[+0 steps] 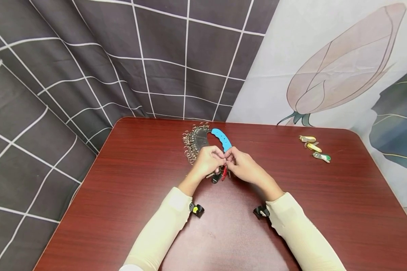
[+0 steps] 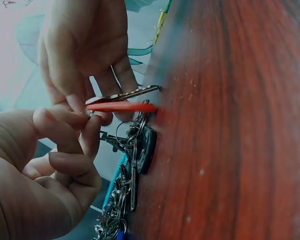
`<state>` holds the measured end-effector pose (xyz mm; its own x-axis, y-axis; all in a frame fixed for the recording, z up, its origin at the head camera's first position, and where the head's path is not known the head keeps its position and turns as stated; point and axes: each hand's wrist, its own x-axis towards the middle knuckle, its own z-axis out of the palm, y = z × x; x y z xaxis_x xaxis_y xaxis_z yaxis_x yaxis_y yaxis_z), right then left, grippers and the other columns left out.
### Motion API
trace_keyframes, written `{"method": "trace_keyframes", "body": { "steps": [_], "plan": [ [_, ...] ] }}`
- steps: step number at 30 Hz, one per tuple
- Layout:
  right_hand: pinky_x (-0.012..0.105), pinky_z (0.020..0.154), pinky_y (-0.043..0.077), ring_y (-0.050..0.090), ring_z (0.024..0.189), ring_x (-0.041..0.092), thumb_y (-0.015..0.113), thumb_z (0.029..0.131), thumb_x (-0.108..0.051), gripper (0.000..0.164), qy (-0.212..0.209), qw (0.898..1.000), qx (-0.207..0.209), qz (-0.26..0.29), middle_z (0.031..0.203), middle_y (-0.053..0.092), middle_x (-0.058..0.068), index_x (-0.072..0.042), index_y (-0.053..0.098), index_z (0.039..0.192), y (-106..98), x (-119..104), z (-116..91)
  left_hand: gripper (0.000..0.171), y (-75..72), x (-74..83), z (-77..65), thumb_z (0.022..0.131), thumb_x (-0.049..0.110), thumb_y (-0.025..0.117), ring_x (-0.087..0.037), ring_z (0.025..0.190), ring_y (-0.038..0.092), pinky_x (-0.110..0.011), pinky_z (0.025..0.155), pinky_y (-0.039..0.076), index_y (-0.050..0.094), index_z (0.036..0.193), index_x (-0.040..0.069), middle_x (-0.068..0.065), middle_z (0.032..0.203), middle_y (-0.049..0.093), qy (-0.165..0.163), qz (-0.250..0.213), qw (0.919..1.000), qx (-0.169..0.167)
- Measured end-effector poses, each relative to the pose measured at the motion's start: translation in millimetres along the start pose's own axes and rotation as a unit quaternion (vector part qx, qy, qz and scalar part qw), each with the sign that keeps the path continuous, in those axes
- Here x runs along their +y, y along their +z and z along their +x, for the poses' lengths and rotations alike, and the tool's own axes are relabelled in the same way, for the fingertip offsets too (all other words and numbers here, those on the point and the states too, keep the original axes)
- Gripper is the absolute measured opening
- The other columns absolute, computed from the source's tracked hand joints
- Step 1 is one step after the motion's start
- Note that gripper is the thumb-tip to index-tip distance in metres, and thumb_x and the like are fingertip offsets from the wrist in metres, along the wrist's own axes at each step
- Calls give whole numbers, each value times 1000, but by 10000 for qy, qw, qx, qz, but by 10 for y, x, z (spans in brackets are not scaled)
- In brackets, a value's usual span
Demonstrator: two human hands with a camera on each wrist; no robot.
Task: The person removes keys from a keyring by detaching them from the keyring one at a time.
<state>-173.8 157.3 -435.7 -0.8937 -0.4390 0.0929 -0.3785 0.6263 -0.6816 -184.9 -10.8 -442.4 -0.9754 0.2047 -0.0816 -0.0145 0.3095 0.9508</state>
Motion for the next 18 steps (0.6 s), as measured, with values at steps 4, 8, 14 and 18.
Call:
{"method": "trace_keyframes", "body": {
  "steps": [4,8,14,18],
  "plan": [
    [33,61,51,58,63,13,69,84,-13,34,-102,9999,-98,-9,79,64,3,-4,50,111,22,-21,-16,8,14,1,2,75,1,71,-11,39,50,-21,39,43,66,83,0,-9,66,69,-146,-238,9996,-17],
    [34,62,50,57,66,15,71,83,-11,34,-111,9992,151,-365,75,62,3,-5,50,109,45,-33,-20,9,21,-5,4,75,-1,71,-10,38,48,-19,39,41,67,83,-3,-7,64,66,-259,-537,9982,-8],
    [37,61,51,59,67,19,65,83,-3,22,-304,9934,519,-971,77,64,4,-6,55,102,33,-47,-19,10,2,-35,25,75,-1,74,-8,38,46,-17,37,40,67,82,-4,-9,64,67,-301,-715,9968,183],
    [35,57,51,57,62,18,66,85,-5,18,-553,9877,676,-1296,77,66,4,-7,59,101,16,-52,-13,11,-14,-36,34,75,-2,74,-8,38,45,-17,37,39,66,82,-4,-10,63,66,-329,-824,9958,214]
  ]
}}
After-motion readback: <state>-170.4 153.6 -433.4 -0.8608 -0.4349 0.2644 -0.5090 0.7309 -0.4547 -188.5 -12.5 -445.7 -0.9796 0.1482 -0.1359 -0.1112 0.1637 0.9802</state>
